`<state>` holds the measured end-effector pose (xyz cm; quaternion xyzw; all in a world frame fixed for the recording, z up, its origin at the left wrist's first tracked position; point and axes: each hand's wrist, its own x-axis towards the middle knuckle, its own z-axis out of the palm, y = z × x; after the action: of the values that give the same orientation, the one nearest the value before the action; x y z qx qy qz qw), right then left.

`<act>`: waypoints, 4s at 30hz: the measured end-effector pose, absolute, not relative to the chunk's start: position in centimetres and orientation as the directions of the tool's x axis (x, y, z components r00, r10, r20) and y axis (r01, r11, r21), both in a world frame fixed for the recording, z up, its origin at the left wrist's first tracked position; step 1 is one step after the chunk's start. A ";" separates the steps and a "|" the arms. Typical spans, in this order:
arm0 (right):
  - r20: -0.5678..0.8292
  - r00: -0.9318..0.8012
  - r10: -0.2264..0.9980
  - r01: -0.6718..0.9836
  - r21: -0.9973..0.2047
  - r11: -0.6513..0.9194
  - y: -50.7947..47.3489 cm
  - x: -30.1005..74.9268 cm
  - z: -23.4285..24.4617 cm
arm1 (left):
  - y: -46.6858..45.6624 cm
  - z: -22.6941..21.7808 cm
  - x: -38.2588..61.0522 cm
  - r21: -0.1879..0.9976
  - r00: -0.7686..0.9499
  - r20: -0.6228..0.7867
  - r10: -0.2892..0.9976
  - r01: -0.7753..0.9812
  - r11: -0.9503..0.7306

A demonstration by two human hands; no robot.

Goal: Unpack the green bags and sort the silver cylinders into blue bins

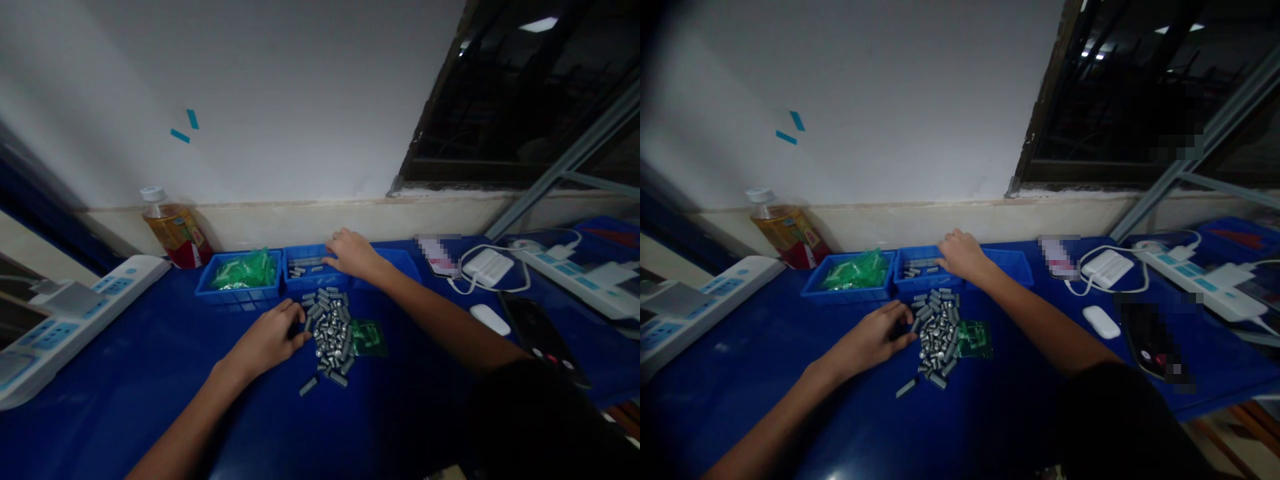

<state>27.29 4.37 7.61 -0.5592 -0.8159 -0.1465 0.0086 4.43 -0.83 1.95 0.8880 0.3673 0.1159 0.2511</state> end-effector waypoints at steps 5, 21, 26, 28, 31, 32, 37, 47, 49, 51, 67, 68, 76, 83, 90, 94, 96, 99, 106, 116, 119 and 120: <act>0.542 -0.268 0.796 0.888 -0.181 0.423 -3.4 27.4 5.4 | -0.7 2.5 4.7 0.596 0.680 0.029 0.733 0.577 -0.559; 0.503 -0.320 0.803 0.722 -0.419 0.551 -7.8 25.4 2.2 | -2.6 1.8 6.6 0.764 0.707 0.162 0.688 0.352 -0.541; 0.497 -0.284 0.820 0.709 -0.467 0.528 -7.7 25.3 2.0 | -3.0 1.2 6.6 0.726 0.655 0.271 0.705 0.342 -0.596; 0.481 -0.272 0.833 0.707 -0.488 0.512 -7.7 25.3 2.1 | -3.0 1.1 6.6 0.707 0.643 0.291 0.708 0.354 -0.612; 0.476 -0.286 0.831 0.705 -0.483 0.519 -7.9 25.2 2.2 | -3.0 1.1 6.5 0.681 0.627 0.315 0.712 0.373 -0.630; 0.480 -0.303 0.824 0.704 -0.470 0.532 -7.9 25.2 2.3 | -3.0 1.1 6.4 0.671 0.633 0.321 0.705 0.373 -0.641; 0.506 -0.304 0.807 0.733 -0.417 0.537 -7.8 25.1 2.2 | -2.6 1.1 5.9 0.627 0.689 0.339 0.640 0.342 -0.700; 0.464 -0.313 0.828 0.746 -0.420 0.517 -7.0 24.6 1.8 | -2.5 0.9 5.7 0.663 0.663 0.330 0.672 0.343 -0.665; 0.467 -0.336 0.818 0.758 -0.381 0.529 -7.3 24.5 2.0 | -2.6 1.1 5.7 0.681 0.659 0.314 0.684 0.346 -0.645; 0.478 -0.372 0.796 0.778 -0.307 0.549 -7.5 24.5 2.3 | -2.5 1.3 5.7 0.689 0.656 0.311 0.688 0.343 -0.638; 0.054 -0.440 0.896 0.896 -0.045 0.443 5.9 23.8 7.0 | -1.0 0.4 4.9 0.504 0.640 0.241 0.730 0.560 -0.658; 0.003 -0.444 0.896 0.896 -0.003 0.444 6.2 23.5 7.1 | -1.0 0.4 4.9 0.507 0.639 0.243 0.730 0.557 -0.657; -0.148 -0.458 0.876 0.880 0.064 0.471 7.7 22.4 7.9 | -0.9 0.4 4.9 0.502 0.642 0.208 0.738 0.577 -0.644; -0.141 -0.445 0.885 0.878 0.129 0.462 7.4 22.8 9.0 | -0.9 0.2 5.3 0.447 0.627 0.189 0.756 0.630 -0.635; -0.128 -0.443 0.887 0.874 0.158 0.459 8.0 22.2 8.2 | -0.7 0.2 5.2 0.454 0.624 0.192 0.757 0.628 -0.632; -0.117 -0.458 0.881 0.866 0.165 0.472 8.0 22.1 7.7 | -0.7 0.2 5.2 0.472 0.621 0.199 0.758 0.617 -0.630; -0.110 -0.470 0.876 0.858 0.175 0.483 8.0 22.1 7.5 | -0.7 0.2 5.3 0.473 0.620 0.200 0.759 0.617 -0.629; -0.112 -0.484 0.868 0.848 0.185 0.497 8.0 22.1 7.3 | -0.6 0.3 5.3 0.470 0.621 0.198 0.758 0.618 -0.630; -0.068 -0.520 0.851 0.834 0.174 0.523 8.2 21.7 7.4 | -0.7 0.4 5.3 0.477 0.625 0.170 0.762 0.624 -0.619; 0.108 -0.526 0.843 0.848 -0.013 0.530 8.4 21.9 7.0 | -0.9 0.1 5.3 0.489 0.601 0.187 0.777 0.629 -0.604; 0.315 -0.487 0.815 0.811 -0.184 0.555 6.5 23.2 7.1 | -0.9 0.2 5.2 0.519 0.581 0.193 0.790 0.623 -0.585; 0.383 -0.460 0.801 0.795 -0.225 0.564 5.4 23.6 7.1 | -0.8 0.4 5.2 0.540 0.575 0.191 0.795 0.615 -0.575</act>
<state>23.62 5.35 7.05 -0.4671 -0.8543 0.0073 0.2281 5.24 -0.85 0.35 0.8617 0.4093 0.2116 0.2126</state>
